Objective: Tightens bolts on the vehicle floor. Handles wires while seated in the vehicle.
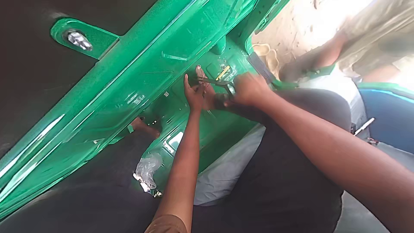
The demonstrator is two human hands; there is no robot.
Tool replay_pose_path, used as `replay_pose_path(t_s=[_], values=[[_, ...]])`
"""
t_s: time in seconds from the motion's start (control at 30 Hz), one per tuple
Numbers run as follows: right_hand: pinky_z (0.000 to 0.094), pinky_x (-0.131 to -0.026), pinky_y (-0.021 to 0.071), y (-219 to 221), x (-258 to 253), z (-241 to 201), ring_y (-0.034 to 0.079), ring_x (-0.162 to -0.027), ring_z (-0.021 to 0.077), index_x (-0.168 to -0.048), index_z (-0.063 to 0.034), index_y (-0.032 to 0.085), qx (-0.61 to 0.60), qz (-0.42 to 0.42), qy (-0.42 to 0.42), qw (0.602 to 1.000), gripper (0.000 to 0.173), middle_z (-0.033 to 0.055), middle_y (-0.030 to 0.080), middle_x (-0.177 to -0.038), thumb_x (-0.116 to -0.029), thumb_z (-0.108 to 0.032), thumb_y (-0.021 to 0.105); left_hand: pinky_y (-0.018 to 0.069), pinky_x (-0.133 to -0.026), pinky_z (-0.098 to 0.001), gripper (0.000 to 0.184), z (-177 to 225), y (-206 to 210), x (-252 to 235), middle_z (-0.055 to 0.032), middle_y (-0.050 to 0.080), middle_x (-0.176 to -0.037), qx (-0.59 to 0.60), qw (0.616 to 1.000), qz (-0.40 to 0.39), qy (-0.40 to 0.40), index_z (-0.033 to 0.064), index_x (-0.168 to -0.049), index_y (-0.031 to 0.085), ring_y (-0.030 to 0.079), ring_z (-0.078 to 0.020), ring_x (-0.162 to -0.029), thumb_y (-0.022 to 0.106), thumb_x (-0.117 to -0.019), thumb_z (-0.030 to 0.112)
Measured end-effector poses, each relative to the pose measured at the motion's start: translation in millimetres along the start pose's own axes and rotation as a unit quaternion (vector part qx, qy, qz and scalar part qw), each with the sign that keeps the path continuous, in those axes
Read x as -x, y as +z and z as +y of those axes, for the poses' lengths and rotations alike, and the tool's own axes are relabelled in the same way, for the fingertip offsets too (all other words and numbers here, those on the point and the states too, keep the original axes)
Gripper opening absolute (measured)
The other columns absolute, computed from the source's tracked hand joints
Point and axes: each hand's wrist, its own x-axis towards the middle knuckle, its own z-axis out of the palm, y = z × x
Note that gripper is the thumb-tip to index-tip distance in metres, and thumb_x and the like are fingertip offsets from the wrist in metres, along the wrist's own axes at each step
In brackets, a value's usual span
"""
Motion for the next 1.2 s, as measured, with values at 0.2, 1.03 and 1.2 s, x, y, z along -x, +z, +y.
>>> replay_pose_path(t_s=[0.2, 1.03, 1.2], values=[[0.056, -0.06, 0.0467, 4, -3, -2, 0.065, -0.082, 0.0359, -0.083, -0.0097, 0.059, 0.014, 0.008, -0.014, 1.0, 0.045, 0.0143, 0.063, -0.084, -0.0795, -0.051, 0.076, 0.0599, -0.06, -0.0336, 0.099, -4, -5, -1, -0.0118, 0.068, -0.076, -0.013, 1.0, 0.0, -0.009, -0.0001, -0.162, 0.013, 0.066, -0.0187, -0.06, 0.078, -0.0871, 0.002], [0.059, -0.064, 0.0487, 20, -6, -10, 0.067, -0.086, 0.0407, -0.094, -0.0041, 0.064, 0.032, 0.046, -0.048, 0.997, 0.026, 0.0199, 0.066, -0.091, -0.0886, -0.029, 0.07, 0.0578, -0.078, -0.0357, 0.042, 0, 14, 13, -0.0143, 0.068, -0.103, 0.084, 0.975, 0.191, -0.081, 0.0001, -0.12, 0.045, 0.068, -0.0194, -0.093, 0.075, -0.0896, 0.003], [0.0576, -0.06, 0.0482, 27, -13, -7, 0.066, -0.082, 0.0391, -0.094, -0.0068, 0.064, 0.042, 0.066, -0.06, 0.995, 0.031, 0.0175, 0.065, -0.087, -0.0884, -0.037, 0.071, 0.0526, -0.071, -0.0285, 0.018, 5, 15, 13, -0.0044, 0.069, -0.089, 0.019, 0.993, 0.094, -0.074, 0.0014, -0.101, 0.07, 0.063, -0.0112, -0.079, 0.058, -0.1043, 0.014]])
